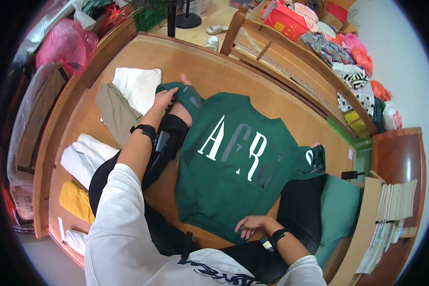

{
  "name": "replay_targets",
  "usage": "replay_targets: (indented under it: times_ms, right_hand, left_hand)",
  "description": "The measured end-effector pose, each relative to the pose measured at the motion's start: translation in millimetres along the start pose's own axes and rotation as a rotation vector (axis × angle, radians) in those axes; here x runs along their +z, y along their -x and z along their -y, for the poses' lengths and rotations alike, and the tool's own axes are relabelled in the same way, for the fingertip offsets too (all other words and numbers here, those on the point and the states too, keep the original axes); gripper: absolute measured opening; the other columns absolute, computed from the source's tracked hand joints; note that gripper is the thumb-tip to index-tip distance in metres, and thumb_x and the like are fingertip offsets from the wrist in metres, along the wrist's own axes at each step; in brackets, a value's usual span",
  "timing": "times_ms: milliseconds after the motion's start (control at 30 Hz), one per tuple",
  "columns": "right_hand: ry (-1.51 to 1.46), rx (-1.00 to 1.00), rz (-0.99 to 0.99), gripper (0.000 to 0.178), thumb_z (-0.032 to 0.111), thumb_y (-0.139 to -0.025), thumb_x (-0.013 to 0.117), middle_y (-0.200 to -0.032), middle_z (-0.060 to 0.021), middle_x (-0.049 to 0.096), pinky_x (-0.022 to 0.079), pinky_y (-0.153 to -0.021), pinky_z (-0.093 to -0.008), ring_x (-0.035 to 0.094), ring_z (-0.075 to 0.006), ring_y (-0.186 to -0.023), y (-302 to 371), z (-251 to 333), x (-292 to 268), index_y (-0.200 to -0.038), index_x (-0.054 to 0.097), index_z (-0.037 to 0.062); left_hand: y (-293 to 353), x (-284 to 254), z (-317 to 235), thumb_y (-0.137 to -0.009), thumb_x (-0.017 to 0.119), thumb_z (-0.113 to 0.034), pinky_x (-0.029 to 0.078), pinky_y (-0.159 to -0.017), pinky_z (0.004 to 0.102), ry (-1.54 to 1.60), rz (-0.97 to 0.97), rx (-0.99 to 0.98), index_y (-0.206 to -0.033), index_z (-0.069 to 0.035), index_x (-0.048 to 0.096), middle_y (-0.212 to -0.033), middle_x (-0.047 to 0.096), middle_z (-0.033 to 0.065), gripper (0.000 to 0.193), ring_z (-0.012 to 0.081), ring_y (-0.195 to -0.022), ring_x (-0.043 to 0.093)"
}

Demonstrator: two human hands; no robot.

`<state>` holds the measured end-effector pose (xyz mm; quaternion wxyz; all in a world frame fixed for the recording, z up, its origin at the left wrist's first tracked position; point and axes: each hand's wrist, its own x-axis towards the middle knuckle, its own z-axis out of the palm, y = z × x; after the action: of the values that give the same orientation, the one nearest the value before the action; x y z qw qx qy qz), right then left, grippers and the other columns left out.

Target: Fold various items of clothing including pants, a sweatshirt, a polo shirt, and a sweater.

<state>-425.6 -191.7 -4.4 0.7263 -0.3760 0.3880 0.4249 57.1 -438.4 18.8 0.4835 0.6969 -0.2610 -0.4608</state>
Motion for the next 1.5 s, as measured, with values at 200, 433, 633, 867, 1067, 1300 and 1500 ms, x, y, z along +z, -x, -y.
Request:
replay_targets:
  times_ms: [200, 433, 633, 867, 1067, 1300, 1500]
  right_hand:
    - [-0.076, 0.089, 0.05, 0.036, 0.016, -0.091, 0.039, -0.105, -0.0111, 0.064, 0.049, -0.069, -0.0264, 0.065, -0.0184, -0.083, 14.0, 12.6, -5.1, -0.124, 0.053, 0.0136]
    - [-0.155, 0.135, 0.162, 0.035, 0.014, -0.094, 0.039, -0.108, -0.0131, 0.062, 0.048, -0.073, -0.0267, 0.063, -0.0199, -0.087, 14.2, 15.4, -11.7, -0.128, 0.049, 0.0145]
    - [-0.167, 0.14, 0.186, 0.036, 0.013, -0.093, 0.04, -0.109, -0.0139, 0.062, 0.048, -0.073, -0.0274, 0.063, -0.0215, -0.088, 8.1, 12.0, -14.5, -0.128, 0.049, 0.0135]
    - [-0.12, 0.129, 0.194, 0.04, 0.012, -0.093, 0.036, -0.114, -0.0149, 0.059, 0.048, -0.076, -0.0301, 0.062, -0.0234, -0.091, 11.0, 16.7, -13.5, -0.132, 0.044, 0.0142]
    - [-0.13, 0.092, 0.304, 0.04, 0.016, -0.095, 0.033, -0.12, -0.0163, 0.055, 0.045, -0.085, -0.0338, 0.059, -0.0269, -0.099, 5.8, 8.4, -22.4, -0.135, 0.04, 0.0172]
    - [-0.091, 0.055, 0.294, 0.043, 0.016, -0.093, 0.034, -0.12, -0.0183, 0.054, 0.048, -0.08, -0.045, 0.061, -0.0302, -0.093, -1.7, 14.8, -25.2, -0.136, 0.037, 0.0169]
    - [0.074, -0.125, -0.193, 0.033, 0.033, -0.087, 0.052, -0.089, -0.0097, 0.067, 0.05, -0.054, -0.0284, 0.066, -0.0177, -0.066, 34.1, 31.5, -16.7, -0.113, 0.056, 0.0133]
  left_hand:
    - [1.5, -9.1, -6.3, -0.076, 0.056, -0.017, 0.041, -0.085, 0.0361, 1.014, 0.301, -0.003, -0.091, -0.006, 0.057, -0.091, 0.059, 0.0076, 0.019, 0.0243, -0.088, 0.054]
    - [-4.0, -35.1, -12.3, -0.082, 0.054, -0.02, 0.04, -0.092, 0.0397, 1.373, 0.215, -0.008, -0.102, -0.004, 0.057, -0.102, 0.06, 0.0104, 0.025, 0.0273, -0.098, 0.054]
    - [-15.9, -43.5, -15.1, -0.085, 0.056, -0.019, 0.039, -0.095, 0.0412, 1.347, 0.162, 0.099, -0.107, -0.003, 0.056, -0.108, 0.059, 0.0103, 0.027, 0.0282, -0.102, 0.054]
    - [53.2, -16.3, -90.8, -0.094, 0.047, -0.027, 0.042, -0.091, 0.0387, 1.121, 0.349, 0.376, -0.117, -0.005, 0.049, -0.11, 0.057, 0.0074, 0.033, 0.0235, -0.102, 0.053]
    - [186.5, 106.0, -81.8, -0.085, 0.059, -0.026, 0.04, -0.09, 0.0399, -0.161, 0.262, 0.936, -0.115, -0.003, 0.051, -0.11, 0.053, 0.0163, 0.039, 0.0313, -0.102, 0.051]
    - [252.3, 152.6, 86.2, -0.08, 0.058, -0.047, 0.016, -0.106, 0.0523, -1.167, 0.905, 0.994, -0.138, -0.012, 0.032, -0.146, 0.012, 0.0212, 0.073, 0.0397, -0.134, 0.016]
    - [246.5, 133.0, 116.6, -0.083, 0.055, -0.041, 0.017, -0.107, 0.048, -1.109, 0.76, 1.085, -0.137, -0.018, 0.035, -0.146, 0.018, 0.0141, 0.061, 0.0319, -0.134, 0.019]
